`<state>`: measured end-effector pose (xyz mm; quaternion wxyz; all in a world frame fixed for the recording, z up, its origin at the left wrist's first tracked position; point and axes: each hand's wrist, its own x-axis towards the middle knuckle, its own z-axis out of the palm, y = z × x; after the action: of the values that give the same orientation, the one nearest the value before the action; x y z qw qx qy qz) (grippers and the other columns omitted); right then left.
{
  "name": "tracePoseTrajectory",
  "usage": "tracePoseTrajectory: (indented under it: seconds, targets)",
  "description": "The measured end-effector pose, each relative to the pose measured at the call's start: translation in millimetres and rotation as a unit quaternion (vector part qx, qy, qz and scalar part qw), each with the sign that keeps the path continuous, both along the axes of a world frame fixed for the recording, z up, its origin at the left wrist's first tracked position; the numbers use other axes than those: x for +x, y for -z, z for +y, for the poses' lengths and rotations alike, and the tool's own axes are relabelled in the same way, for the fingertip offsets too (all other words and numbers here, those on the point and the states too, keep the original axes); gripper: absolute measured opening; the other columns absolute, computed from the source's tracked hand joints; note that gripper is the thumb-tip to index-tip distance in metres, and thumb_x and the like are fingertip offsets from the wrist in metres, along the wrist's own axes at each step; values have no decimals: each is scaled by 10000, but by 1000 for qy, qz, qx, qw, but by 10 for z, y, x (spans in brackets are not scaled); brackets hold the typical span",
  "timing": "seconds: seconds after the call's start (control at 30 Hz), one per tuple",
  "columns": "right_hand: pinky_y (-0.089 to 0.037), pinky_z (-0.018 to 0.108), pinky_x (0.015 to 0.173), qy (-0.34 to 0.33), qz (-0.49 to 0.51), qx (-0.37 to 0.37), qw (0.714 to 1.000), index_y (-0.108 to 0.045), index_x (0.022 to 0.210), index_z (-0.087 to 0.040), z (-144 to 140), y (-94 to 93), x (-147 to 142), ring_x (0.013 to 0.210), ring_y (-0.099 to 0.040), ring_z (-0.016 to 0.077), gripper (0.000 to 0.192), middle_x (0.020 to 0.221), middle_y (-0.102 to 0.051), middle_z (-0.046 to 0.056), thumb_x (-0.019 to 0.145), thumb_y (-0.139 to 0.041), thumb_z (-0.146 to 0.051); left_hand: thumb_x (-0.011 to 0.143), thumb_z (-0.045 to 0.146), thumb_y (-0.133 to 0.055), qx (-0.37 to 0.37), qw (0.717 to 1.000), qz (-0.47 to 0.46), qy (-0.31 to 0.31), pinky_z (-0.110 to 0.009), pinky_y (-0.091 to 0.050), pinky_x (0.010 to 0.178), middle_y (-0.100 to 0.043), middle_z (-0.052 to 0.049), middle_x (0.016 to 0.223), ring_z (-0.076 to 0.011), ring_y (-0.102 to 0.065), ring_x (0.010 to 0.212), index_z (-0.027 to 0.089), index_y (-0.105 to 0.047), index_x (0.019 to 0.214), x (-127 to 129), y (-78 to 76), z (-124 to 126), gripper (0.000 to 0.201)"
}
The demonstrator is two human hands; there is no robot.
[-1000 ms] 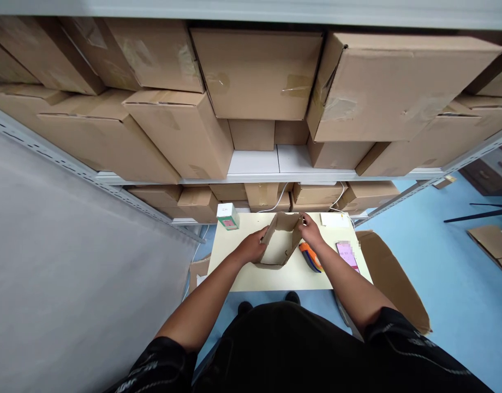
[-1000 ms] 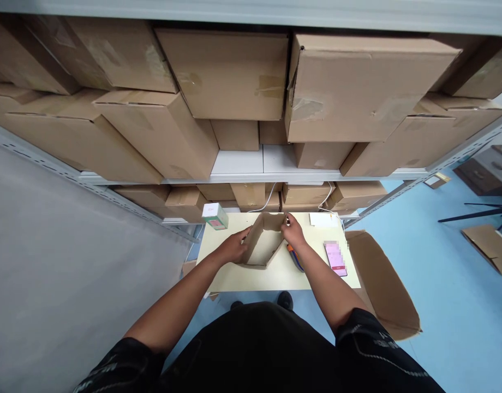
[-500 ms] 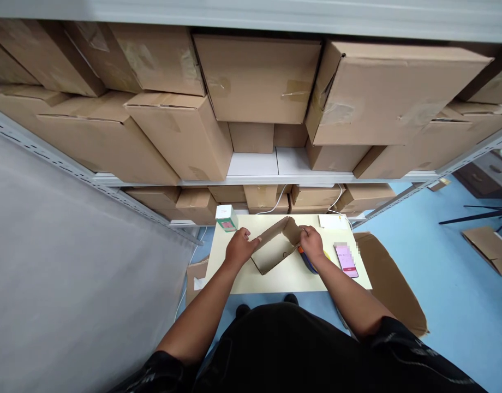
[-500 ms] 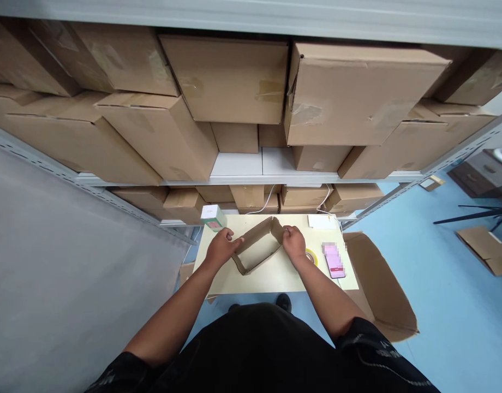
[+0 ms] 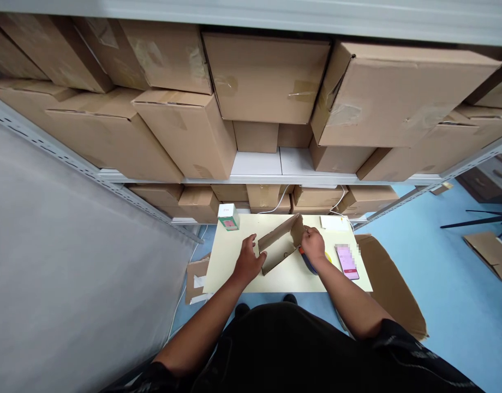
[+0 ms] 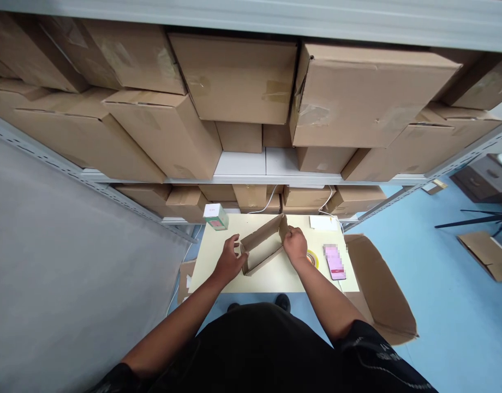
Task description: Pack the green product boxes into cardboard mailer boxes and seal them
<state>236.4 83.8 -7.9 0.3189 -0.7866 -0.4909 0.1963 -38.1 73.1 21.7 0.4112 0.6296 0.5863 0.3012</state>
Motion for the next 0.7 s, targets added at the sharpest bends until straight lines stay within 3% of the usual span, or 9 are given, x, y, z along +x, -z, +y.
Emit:
tracePoseTrajectory:
  seconds: [0.1,0.2,0.3,0.4,0.53,0.7]
  targets:
    - [-482,409,1076,1,7,-6,1000,-717,1293,-188,-12,-3,10,1232,-629,293,488,1281,-692,135,903,-441,-287,865,334,-675,130,991,25,13,-454,-540,1029,-518,-162,1389,-294,-578,1282,212,-504,1327,-110,-1,-87,507]
    - [-484,407,1080,4,9,-18,1000,-692,1332,-176,-18,-29,-2,1271,-620,299,499,1354,-671,143,915,-444,-290,829,353,-739,252,959,60,115,-537,-454,1159,-528,-179,1432,-346,-504,1397,206,-511,1346,-226,42,-206,583]
    - [-483,407,1090,5,-3,-30,1000,-680,1353,-157,-21,-70,-16,1296,-619,302,510,1397,-658,149,922,-429,-264,843,382,-758,308,922,107,207,-570,-402,1208,-554,-154,1485,-365,-453,1467,231,-523,1415,-287,132,-242,637]
    - [-485,419,1108,-8,-4,-30,1000,-678,1364,-152,-43,-104,11,1310,-621,300,523,1396,-669,144,922,-415,-246,893,435,-737,306,920,129,208,-559,-415,1207,-559,-140,1518,-352,-477,1460,250,-531,1458,-313,220,-138,629]
    - [-501,453,1121,-34,15,-10,999,-711,1328,-186,-118,-84,82,1287,-646,300,509,1358,-705,107,906,-436,-255,905,464,-732,235,952,95,171,-523,-442,1206,-463,-128,1612,-325,-455,1487,267,-432,1556,-323,264,68,744]
    - [-519,474,1120,-87,28,29,995,-727,1296,-197,-236,21,44,1245,-670,289,497,1328,-723,87,895,-438,-258,896,369,-730,145,986,7,82,-438,-581,1054,-268,-136,1714,-317,-412,1515,270,-316,1614,-235,220,158,835]
